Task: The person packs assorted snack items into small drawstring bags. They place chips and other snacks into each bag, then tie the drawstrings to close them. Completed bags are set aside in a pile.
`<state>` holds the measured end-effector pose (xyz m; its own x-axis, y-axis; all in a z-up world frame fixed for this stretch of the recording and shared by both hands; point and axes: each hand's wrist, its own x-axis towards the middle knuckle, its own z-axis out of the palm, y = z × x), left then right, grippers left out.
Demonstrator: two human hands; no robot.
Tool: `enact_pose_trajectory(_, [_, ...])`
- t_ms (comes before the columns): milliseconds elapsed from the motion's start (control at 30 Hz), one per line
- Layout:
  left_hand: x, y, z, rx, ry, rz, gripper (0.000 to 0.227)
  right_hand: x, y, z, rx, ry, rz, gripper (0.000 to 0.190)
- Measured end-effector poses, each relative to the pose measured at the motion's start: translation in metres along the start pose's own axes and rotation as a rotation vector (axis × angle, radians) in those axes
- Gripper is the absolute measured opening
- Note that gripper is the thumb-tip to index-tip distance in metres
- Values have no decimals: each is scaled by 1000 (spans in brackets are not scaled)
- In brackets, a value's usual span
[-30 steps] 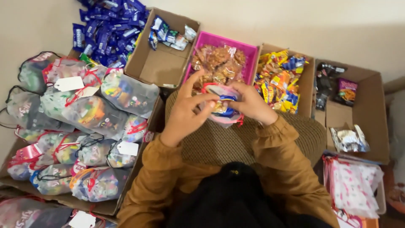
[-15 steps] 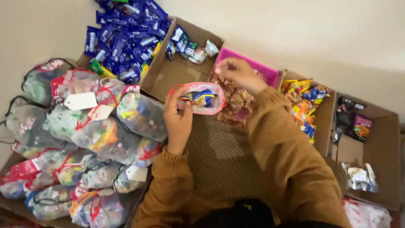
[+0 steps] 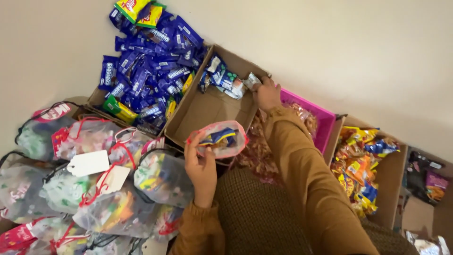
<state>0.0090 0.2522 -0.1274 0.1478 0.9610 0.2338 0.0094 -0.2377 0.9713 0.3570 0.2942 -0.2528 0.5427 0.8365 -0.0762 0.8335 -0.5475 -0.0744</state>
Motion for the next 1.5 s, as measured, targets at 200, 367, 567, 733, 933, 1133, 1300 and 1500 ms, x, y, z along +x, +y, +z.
enact_pose_trajectory(200, [-1, 0, 9, -26, -69, -51, 42, 16, -8, 19, -188, -162, 74, 45])
enact_pose_trajectory(367, [-6, 12, 8, -31, -61, -50, 44, 7, 5, 24, 46, -68, 45, 42])
enact_pose_trajectory(567, [-23, 46, 0, -78, -52, 2, 50, -79, 1, -52, 640, 503, -25, 27])
enact_pose_trajectory(733, [-44, 101, -21, -62, -159, 107, 62, -178, 6, -101, 1069, 254, 117, 49])
enact_pose_trajectory(933, [-87, 132, -38, -120, -269, 147, 66, -315, 4, -188, 1613, 279, 291, 35])
enact_pose_trajectory(1133, [-130, 166, -46, -235, -450, 154, 56, -424, 18, -230, 1757, 345, 192, 49])
enact_pose_trajectory(1300, [-171, 183, -50, -228, -506, 261, 44, -509, 5, -269, 1658, 492, -18, 43])
enact_pose_trajectory(1500, [-231, 200, -50, -223, -567, 309, 43, -593, -17, -272, 1497, 619, -168, 39])
